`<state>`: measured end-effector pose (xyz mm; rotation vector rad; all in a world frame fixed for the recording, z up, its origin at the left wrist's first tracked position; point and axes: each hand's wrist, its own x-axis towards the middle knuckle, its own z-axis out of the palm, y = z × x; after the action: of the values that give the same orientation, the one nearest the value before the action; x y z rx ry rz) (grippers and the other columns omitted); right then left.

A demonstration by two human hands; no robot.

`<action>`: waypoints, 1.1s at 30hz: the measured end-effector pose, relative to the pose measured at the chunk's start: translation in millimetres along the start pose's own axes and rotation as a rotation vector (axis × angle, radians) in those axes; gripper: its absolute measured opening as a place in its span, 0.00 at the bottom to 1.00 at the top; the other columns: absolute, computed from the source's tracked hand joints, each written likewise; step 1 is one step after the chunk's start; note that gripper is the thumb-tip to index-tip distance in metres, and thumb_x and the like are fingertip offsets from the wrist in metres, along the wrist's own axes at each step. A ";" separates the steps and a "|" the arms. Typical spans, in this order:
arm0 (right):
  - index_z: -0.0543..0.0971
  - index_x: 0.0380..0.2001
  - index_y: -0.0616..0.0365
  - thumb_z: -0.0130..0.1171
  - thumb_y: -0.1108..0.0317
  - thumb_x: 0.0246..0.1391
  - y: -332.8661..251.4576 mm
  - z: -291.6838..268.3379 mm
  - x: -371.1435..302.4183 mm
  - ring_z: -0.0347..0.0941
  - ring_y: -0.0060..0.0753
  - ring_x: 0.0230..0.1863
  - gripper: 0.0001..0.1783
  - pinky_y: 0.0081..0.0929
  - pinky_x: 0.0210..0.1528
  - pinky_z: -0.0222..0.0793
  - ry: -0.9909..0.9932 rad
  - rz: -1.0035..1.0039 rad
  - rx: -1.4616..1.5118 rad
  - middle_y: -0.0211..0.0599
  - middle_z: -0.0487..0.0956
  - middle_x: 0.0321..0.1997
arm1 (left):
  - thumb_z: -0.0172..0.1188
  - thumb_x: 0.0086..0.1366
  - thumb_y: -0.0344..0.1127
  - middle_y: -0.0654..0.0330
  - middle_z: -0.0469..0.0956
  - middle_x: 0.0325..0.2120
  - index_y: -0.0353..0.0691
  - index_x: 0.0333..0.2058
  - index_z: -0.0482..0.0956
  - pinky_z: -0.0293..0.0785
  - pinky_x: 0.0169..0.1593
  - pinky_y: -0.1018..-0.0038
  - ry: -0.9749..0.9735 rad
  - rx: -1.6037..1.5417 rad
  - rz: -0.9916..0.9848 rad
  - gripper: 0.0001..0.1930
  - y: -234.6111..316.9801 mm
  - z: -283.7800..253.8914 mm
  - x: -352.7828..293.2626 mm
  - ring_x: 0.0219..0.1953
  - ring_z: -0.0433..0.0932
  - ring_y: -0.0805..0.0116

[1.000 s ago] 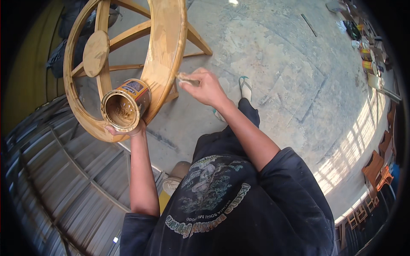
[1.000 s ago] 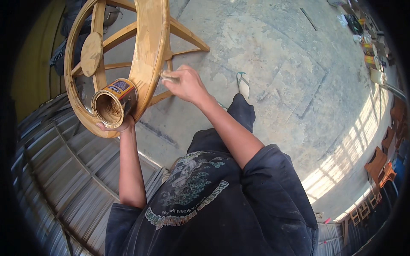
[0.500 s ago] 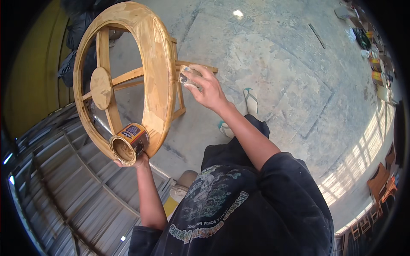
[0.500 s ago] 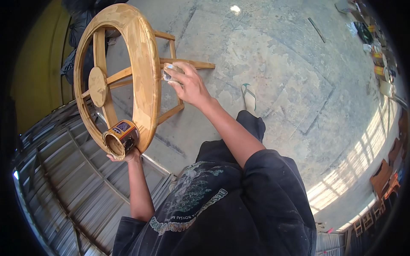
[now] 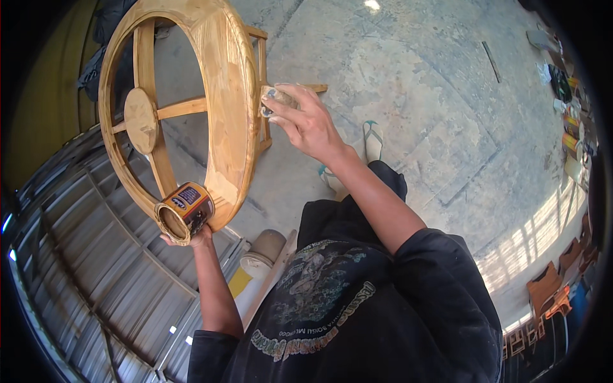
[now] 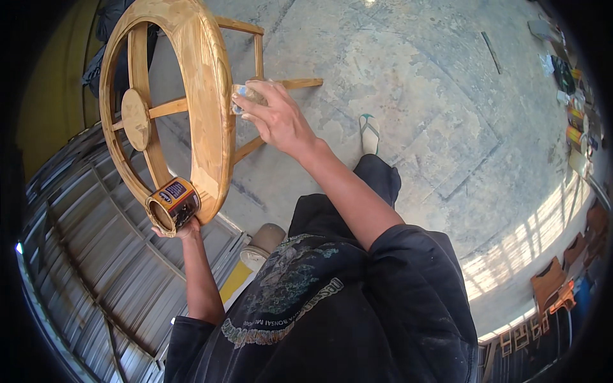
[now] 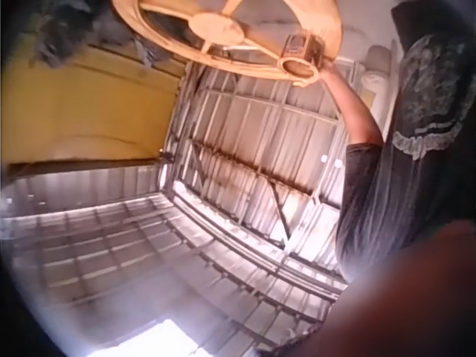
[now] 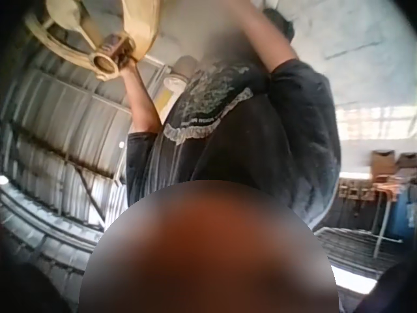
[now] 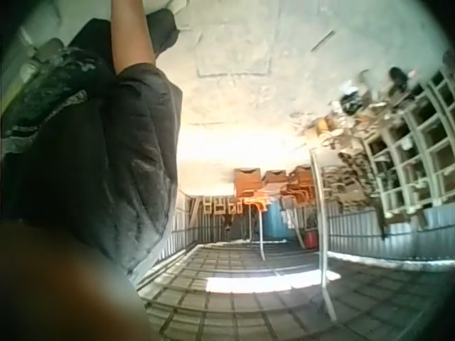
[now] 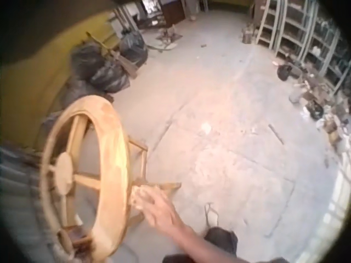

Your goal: Apply a wood stain or protective finish to a circular wooden table frame using a cloth or sponge.

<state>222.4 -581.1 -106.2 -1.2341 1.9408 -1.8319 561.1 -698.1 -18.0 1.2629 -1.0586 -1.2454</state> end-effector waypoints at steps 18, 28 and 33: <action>0.83 0.45 0.50 0.64 0.74 0.45 21.0 10.3 -37.4 0.72 0.50 0.50 0.19 0.38 0.53 0.69 -0.288 0.026 -0.196 0.47 0.74 0.51 | 0.37 0.54 0.80 0.55 0.65 0.61 0.49 0.64 0.60 0.63 0.64 0.48 -0.009 -0.012 -0.010 0.49 -1.8 -4.5 1.7 0.61 0.65 0.49; 0.85 0.39 0.53 0.71 0.59 0.43 -23.6 34.9 13.8 0.73 0.29 0.33 0.18 0.25 0.36 0.69 -0.085 0.483 0.067 0.36 0.77 0.31 | 0.36 0.54 0.80 0.55 0.64 0.61 0.48 0.65 0.59 0.62 0.64 0.48 -0.036 -0.005 0.012 0.50 1.7 -38.9 15.0 0.62 0.64 0.49; 0.85 0.40 0.54 0.71 0.63 0.44 -45.7 56.5 -35.7 0.68 0.26 0.29 0.17 0.26 0.32 0.67 -0.055 0.421 0.153 0.33 0.74 0.27 | 0.37 0.53 0.80 0.55 0.64 0.61 0.48 0.65 0.59 0.62 0.64 0.48 -0.042 -0.011 0.015 0.50 5.7 -47.2 16.3 0.62 0.64 0.49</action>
<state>301.0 -593.0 -90.8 -0.7494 1.8200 -1.6692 609.7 -710.8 -16.7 1.2232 -1.0883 -1.2691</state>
